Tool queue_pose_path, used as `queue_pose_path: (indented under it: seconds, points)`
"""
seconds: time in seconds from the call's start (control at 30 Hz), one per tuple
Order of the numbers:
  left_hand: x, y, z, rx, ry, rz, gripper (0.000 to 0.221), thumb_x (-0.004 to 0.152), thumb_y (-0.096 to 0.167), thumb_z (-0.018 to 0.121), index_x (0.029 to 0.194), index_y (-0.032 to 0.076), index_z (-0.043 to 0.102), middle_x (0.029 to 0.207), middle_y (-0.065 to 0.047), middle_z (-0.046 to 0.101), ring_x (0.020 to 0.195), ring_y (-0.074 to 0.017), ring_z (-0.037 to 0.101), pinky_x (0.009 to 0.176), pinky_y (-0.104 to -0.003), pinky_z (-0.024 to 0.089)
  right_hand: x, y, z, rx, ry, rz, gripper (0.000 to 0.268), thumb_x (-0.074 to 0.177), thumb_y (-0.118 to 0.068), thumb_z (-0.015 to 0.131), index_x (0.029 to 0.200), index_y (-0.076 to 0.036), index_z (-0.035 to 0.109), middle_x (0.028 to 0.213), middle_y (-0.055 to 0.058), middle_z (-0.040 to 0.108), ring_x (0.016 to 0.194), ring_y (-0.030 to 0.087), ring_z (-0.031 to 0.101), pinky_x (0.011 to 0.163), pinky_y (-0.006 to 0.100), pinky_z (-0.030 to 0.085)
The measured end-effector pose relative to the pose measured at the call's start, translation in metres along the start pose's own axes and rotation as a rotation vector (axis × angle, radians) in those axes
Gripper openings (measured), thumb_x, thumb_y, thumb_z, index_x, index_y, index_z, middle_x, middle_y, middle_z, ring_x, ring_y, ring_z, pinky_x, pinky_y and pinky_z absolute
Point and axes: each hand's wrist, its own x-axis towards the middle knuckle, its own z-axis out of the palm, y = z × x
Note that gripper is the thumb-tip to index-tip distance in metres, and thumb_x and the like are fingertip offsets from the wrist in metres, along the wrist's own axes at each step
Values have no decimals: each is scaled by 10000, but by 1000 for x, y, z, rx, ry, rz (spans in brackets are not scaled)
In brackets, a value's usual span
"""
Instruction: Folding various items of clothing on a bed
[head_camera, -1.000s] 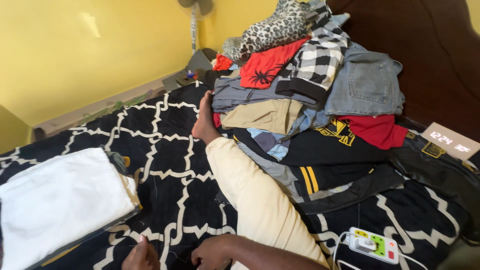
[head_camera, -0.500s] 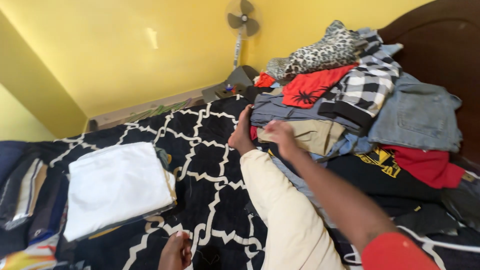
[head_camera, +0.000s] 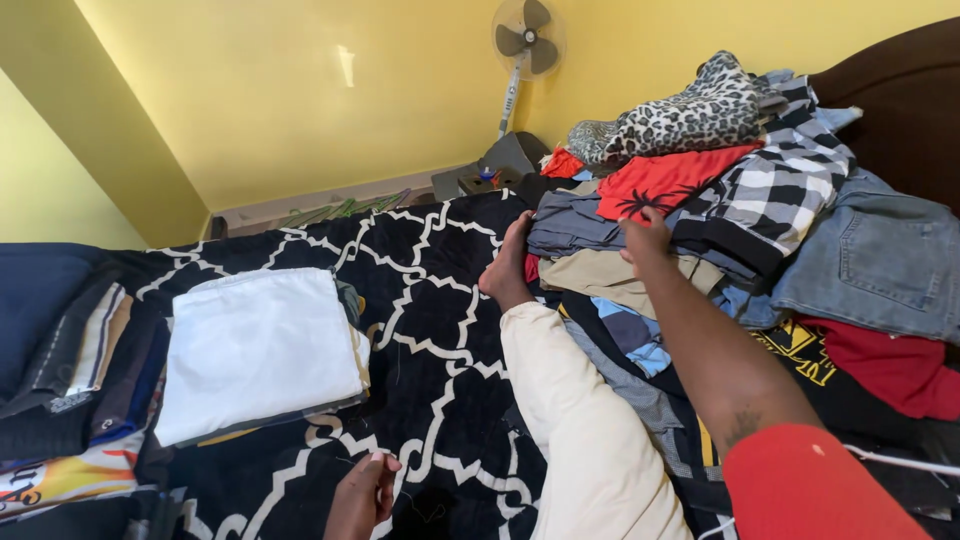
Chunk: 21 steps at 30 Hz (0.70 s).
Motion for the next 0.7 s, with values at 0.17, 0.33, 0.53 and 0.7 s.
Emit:
queue_pose_path:
  seconds: [0.17, 0.33, 0.53, 0.7]
  points:
    - [-12, 12, 5, -50, -24, -13, 418, 1120, 321, 456, 966, -4, 670, 678, -88, 367, 514, -178, 268, 502, -338, 204, 47, 16, -1, 223, -240, 90, 703, 941, -348, 686, 1566, -221, 391, 1605, 92, 417, 1422, 325, 466, 1018, 493, 525]
    - [4, 1, -3, -67, -29, 6, 417, 1117, 314, 453, 972, 1, 686, 677, -83, 390, 495, -183, 293, 483, -331, 214, 109, 48, 0, 296, -189, 28, 427, 900, -273, 746, 1288, -156, 614, 1243, 80, 657, 1165, 230, 638, 945, 407, 564]
    - [-8, 6, 2, -10, -20, 28, 412, 1097, 326, 473, 977, -3, 691, 678, -103, 434, 538, -216, 381, 505, -348, 251, 136, 53, -10, 423, -6, 12, 227, 927, -106, 673, 1149, -129, 717, 1037, 60, 760, 950, 212, 771, 830, 341, 616]
    - [-10, 8, 3, 28, -15, 33, 408, 1085, 353, 491, 979, 17, 697, 711, -97, 461, 567, -225, 415, 536, -353, 274, 108, 33, -24, 422, 23, 4, 178, 920, -32, 674, 1071, -121, 706, 869, 34, 705, 742, 117, 692, 758, 311, 638]
